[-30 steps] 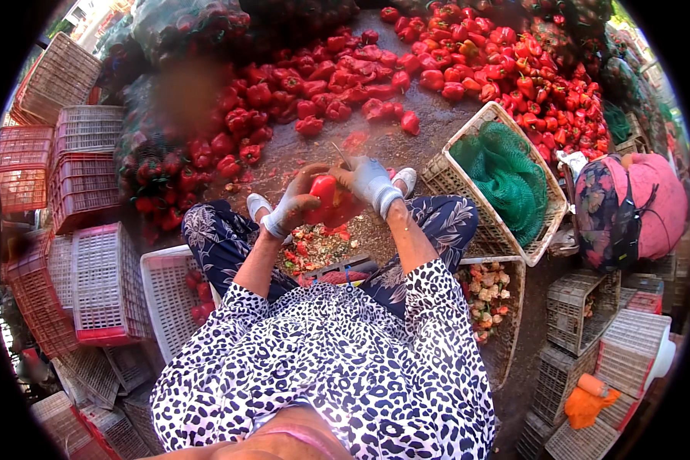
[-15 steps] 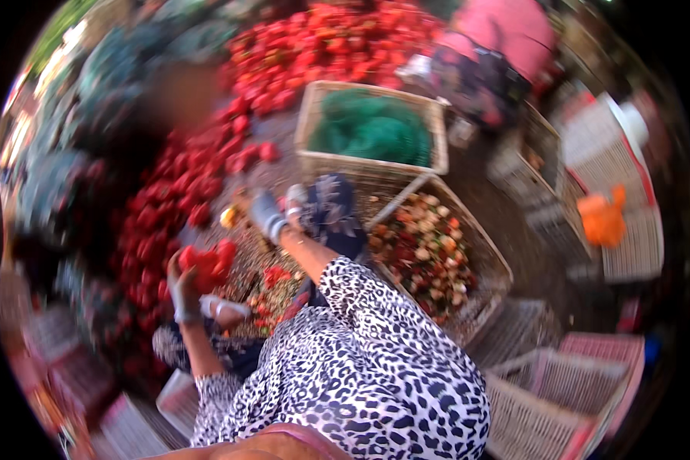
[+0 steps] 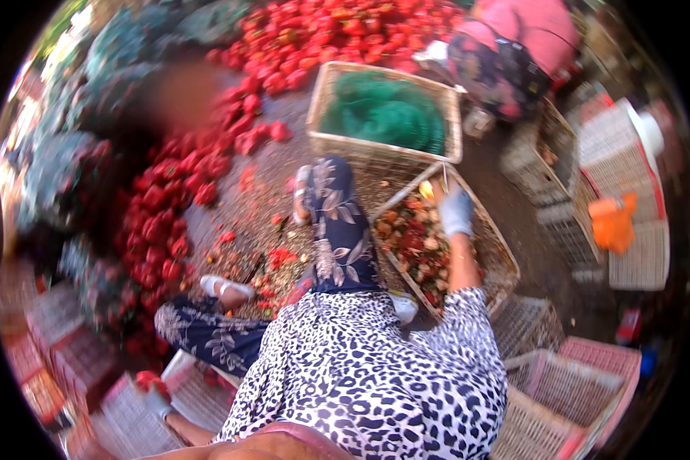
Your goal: The person is removing the stems and seeds from red peppers using a knife by hand, placing the processed peppers into a white crate.
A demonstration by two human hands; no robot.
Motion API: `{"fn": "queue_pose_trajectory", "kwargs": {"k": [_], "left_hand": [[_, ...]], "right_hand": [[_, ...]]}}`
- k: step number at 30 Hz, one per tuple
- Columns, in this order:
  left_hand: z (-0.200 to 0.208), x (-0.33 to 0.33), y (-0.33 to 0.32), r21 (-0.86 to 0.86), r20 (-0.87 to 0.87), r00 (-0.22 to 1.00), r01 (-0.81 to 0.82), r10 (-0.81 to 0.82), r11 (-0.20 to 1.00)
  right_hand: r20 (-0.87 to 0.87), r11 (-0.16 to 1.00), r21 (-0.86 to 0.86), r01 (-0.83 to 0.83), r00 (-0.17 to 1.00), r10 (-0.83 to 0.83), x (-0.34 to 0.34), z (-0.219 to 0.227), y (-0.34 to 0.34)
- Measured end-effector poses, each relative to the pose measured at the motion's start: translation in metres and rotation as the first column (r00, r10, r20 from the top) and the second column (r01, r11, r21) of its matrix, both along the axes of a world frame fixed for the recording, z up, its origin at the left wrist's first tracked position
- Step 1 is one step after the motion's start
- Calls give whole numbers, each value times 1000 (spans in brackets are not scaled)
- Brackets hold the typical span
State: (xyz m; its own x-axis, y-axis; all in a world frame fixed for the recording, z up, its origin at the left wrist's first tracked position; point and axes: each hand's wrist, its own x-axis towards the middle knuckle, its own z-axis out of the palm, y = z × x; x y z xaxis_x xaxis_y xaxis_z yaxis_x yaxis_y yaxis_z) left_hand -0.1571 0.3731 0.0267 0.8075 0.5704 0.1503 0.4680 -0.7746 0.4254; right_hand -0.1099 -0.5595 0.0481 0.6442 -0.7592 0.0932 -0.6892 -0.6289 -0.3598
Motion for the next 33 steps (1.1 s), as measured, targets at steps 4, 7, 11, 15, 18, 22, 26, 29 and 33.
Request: {"fn": "queue_pose_trajectory", "kwargs": {"k": [4,7,11,15,18,22,26,29,33], "left_hand": [[-41,-24,-75,-97,-265,948,-210,178,973],[-44,-19,-42,-437,72,993,-57,99,897],[-4,99,-106,-496,148,987,133,-68,858],[47,206,-225,-441,170,920,391,-352,808],[28,285,-291,-382,22,815,542,-579,749],[-28,367,-345,-302,-248,602,697,-759,651],[-97,447,-372,-240,-386,466,782,-796,575],[-134,513,-399,-242,-447,445,775,-776,584],[-195,606,-410,-127,-340,576,755,-744,643]], "right_hand": [[-148,964,227,138,983,-106,-52,-53,-54],[429,645,753,-134,843,-325,36,12,20],[626,429,778,-459,626,-465,119,96,46],[615,315,714,-625,346,-709,214,103,111],[346,-277,820,-500,820,-456,232,-2,166],[-149,-541,840,-31,947,-285,212,-95,282],[-213,-445,883,151,973,-93,212,-99,301],[-234,-327,927,186,966,-113,217,-101,294],[-245,-252,945,209,961,-125,232,-108,294]]}}
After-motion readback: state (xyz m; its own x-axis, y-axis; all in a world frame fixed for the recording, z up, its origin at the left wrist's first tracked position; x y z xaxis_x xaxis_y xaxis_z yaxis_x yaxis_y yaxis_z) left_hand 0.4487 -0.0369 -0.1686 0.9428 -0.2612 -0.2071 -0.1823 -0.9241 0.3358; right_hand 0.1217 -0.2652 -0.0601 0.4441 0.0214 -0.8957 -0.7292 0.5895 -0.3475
